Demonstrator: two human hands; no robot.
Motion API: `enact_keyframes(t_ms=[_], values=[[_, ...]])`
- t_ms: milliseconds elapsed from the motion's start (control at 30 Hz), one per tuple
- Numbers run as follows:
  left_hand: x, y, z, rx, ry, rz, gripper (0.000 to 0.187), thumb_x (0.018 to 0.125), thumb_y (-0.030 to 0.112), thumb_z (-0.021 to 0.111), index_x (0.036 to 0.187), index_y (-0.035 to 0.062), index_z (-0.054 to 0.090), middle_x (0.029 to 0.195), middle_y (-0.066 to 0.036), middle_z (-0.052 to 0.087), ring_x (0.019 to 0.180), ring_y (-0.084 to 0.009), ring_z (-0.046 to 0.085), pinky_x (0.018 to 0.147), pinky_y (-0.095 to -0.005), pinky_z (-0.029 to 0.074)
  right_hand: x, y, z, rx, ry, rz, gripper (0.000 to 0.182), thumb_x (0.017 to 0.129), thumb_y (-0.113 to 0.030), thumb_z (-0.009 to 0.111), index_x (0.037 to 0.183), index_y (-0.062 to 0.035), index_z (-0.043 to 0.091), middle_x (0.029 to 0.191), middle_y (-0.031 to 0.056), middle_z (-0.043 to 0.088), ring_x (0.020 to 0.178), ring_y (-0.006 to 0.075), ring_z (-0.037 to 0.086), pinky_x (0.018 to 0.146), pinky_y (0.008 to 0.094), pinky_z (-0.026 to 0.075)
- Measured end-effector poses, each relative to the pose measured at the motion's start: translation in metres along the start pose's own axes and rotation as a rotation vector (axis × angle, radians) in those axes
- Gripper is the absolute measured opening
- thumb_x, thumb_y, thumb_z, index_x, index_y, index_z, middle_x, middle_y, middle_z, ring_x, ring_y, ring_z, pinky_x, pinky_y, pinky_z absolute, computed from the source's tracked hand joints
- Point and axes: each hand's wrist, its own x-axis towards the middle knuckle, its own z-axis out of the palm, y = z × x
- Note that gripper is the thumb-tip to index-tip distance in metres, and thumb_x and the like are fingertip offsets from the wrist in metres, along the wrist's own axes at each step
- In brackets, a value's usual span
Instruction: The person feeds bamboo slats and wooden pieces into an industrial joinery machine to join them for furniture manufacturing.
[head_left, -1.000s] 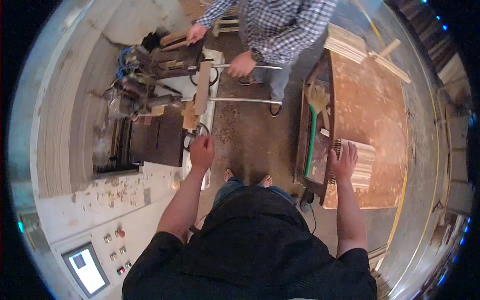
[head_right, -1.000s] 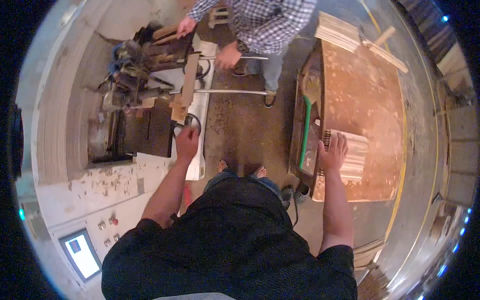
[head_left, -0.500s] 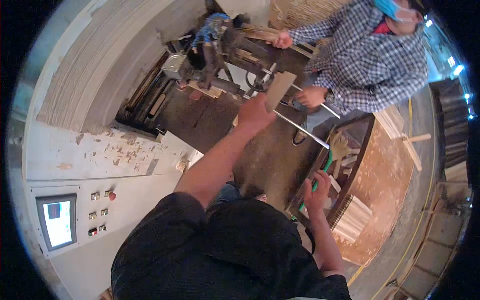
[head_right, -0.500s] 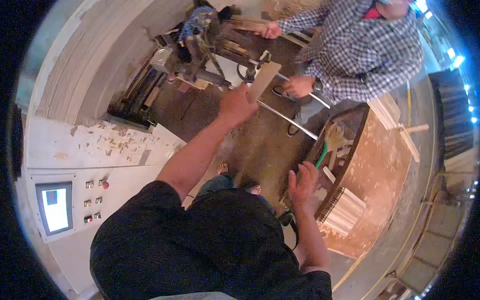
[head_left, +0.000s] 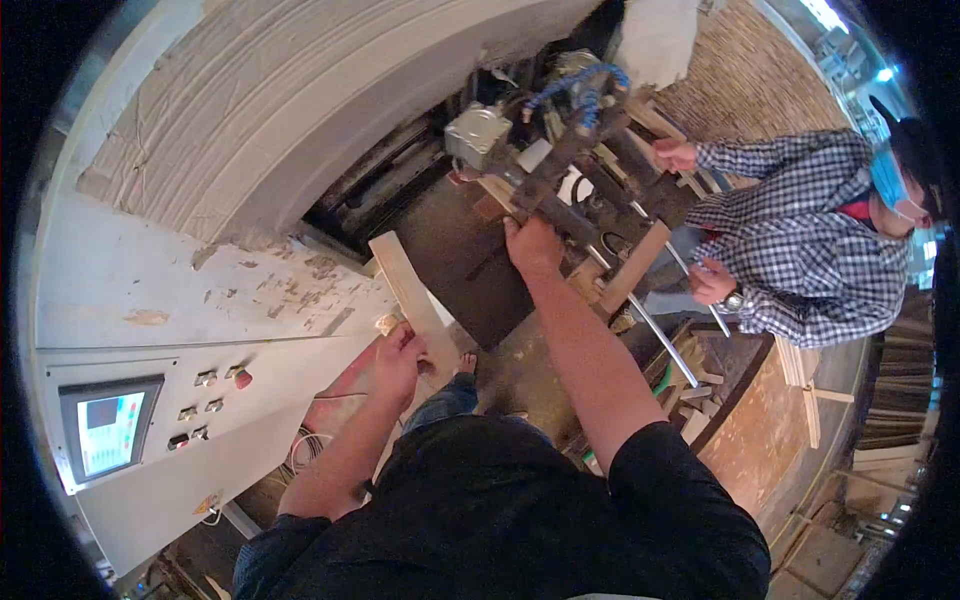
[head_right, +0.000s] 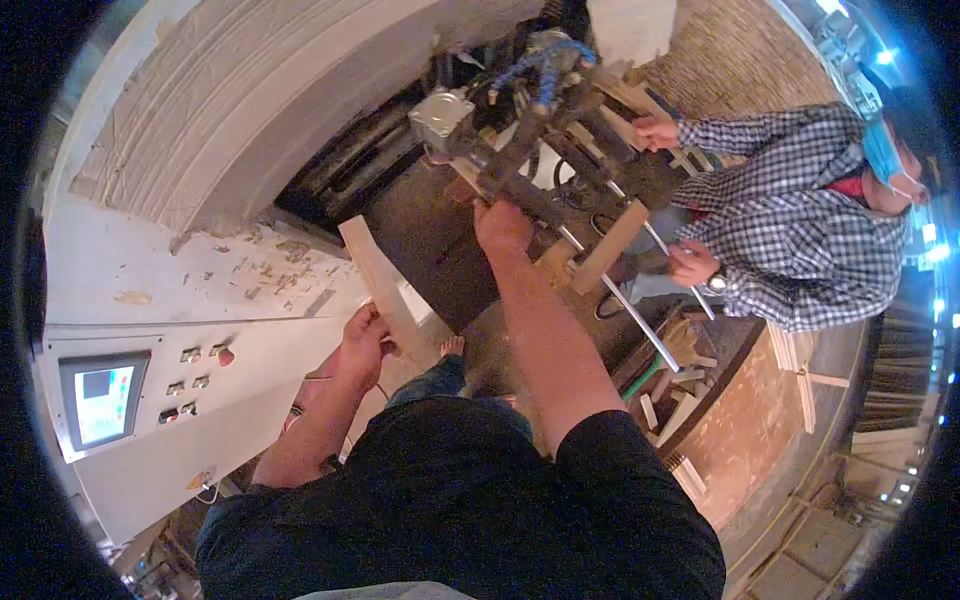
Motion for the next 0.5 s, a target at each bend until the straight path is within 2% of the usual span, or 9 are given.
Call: enact_keyframes(t_ms=[67, 200, 233, 267, 300, 367, 400, 467, 500], values=[[0.013, 0.025, 0.007, -0.084, 0.014, 0.018, 0.020, 0.097, 0.014, 0.055, 0.111, 0.0020, 0.061, 0.093, -0.009, 0.065, 0.076, -0.0158, 0.063, 0.064, -0.0294, 0.055, 0.003, -0.010, -0.004, 0.013, -0.025, 0.055, 0.053, 0.086, -0.045, 0.064, 0.117, -0.0020, 0.059, 0.111, 0.0244, 0.066, 0.102, 0.0412, 0.065, 0.088, 0.0500, 0.052], [0.093, 0.046, 0.037, -0.092, 0.035, 0.221, 0.019, 0.094, 0.006, 0.052, 0.111, -0.0010, 0.059, 0.092, -0.012, 0.067, 0.075, -0.0182, 0.067, 0.058, -0.0309, 0.056, -0.056, 0.002, 0.007, -0.016, -0.051, -0.125, 0.046, 0.077, -0.039, 0.073, 0.099, -0.0012, 0.059, 0.099, 0.0240, 0.065, 0.094, 0.0421, 0.064, 0.081, 0.0522, 0.052], [0.115, 0.049, 0.051, -0.021, 0.112, 0.295, 0.019, 0.090, 0.002, 0.053, 0.108, -0.0018, 0.059, 0.087, -0.011, 0.067, 0.072, -0.0191, 0.068, 0.055, -0.0305, 0.056, -0.083, 0.014, 0.012, -0.042, 0.046, -0.195, 0.046, 0.077, -0.038, 0.074, 0.098, -0.0007, 0.058, 0.096, 0.0235, 0.064, 0.091, 0.0427, 0.063, 0.079, 0.0518, 0.051], [0.125, 0.060, 0.068, 0.000, 0.149, 0.343, 0.028, 0.084, 0.003, 0.057, 0.112, -0.0017, 0.059, 0.088, -0.015, 0.069, 0.072, -0.0219, 0.070, 0.057, -0.0344, 0.057, -0.115, 0.028, 0.016, -0.070, 0.138, -0.265, 0.045, 0.077, -0.036, 0.075, 0.096, -0.0001, 0.056, 0.093, 0.0230, 0.064, 0.088, 0.0432, 0.062, 0.078, 0.0514, 0.051], [0.166, 0.046, 0.081, 0.197, 0.313, 0.266, 0.041, 0.079, 0.009, 0.061, 0.120, 0.0014, 0.059, 0.092, -0.021, 0.070, 0.078, -0.0310, 0.072, 0.066, -0.0418, 0.058, -0.142, 0.046, 0.016, 0.028, 0.011, -0.151, 0.047, 0.076, -0.035, 0.077, 0.097, -0.0006, 0.055, 0.092, 0.0222, 0.063, 0.084, 0.0422, 0.062, 0.076, 0.0493, 0.052], [0.220, 0.017, 0.103, 0.684, 0.345, 0.518, 0.049, 0.079, 0.015, 0.064, 0.126, 0.0045, 0.058, 0.094, -0.025, 0.070, 0.088, -0.0389, 0.070, 0.077, -0.0467, 0.056, -0.198, 0.094, 0.005, 0.129, -0.239, 0.020, 0.050, 0.074, -0.033, 0.081, 0.101, -0.0025, 0.052, 0.090, 0.0197, 0.063, 0.078, 0.0390, 0.063, 0.071, 0.0450, 0.053], [0.216, 0.024, 0.119, 0.689, 0.332, 0.507, 0.049, 0.079, 0.015, 0.064, 0.126, 0.0045, 0.058, 0.094, -0.025, 0.070, 0.088, -0.0389, 0.070, 0.077, -0.0467, 0.056, -0.220, 0.118, -0.002, 0.136, -0.360, 0.068, 0.053, 0.074, -0.032, 0.083, 0.104, -0.0040, 0.050, 0.090, 0.0181, 0.063, 0.075, 0.0368, 0.063, 0.069, 0.0428, 0.053], [0.198, 0.050, 0.158, 0.513, 0.469, 0.341, 0.048, 0.080, 0.019, 0.066, 0.126, 0.0058, 0.058, 0.092, -0.025, 0.070, 0.094, -0.0436, 0.067, 0.084, -0.0484, 0.054, -0.270, 0.180, 0.006, 0.264, -0.307, 0.079, 0.051, 0.074, -0.031, 0.084, 0.104, -0.0059, 0.050, 0.090, 0.0162, 0.065, 0.074, 0.0342, 0.064, 0.068, 0.0420, 0.054], [0.202, 0.047, 0.173, 0.598, 0.491, 0.355, 0.050, 0.078, 0.020, 0.070, 0.125, 0.0062, 0.061, 0.093, -0.022, 0.071, 0.093, -0.0355, 0.070, 0.083, -0.0430, 0.056, -0.289, 0.199, 0.008, 0.384, -0.259, 0.076, 0.050, 0.075, -0.029, 0.085, 0.104, -0.0078, 0.050, 0.091, 0.0143, 0.066, 0.073, 0.0316, 0.065, 0.068, 0.0413, 0.054]])
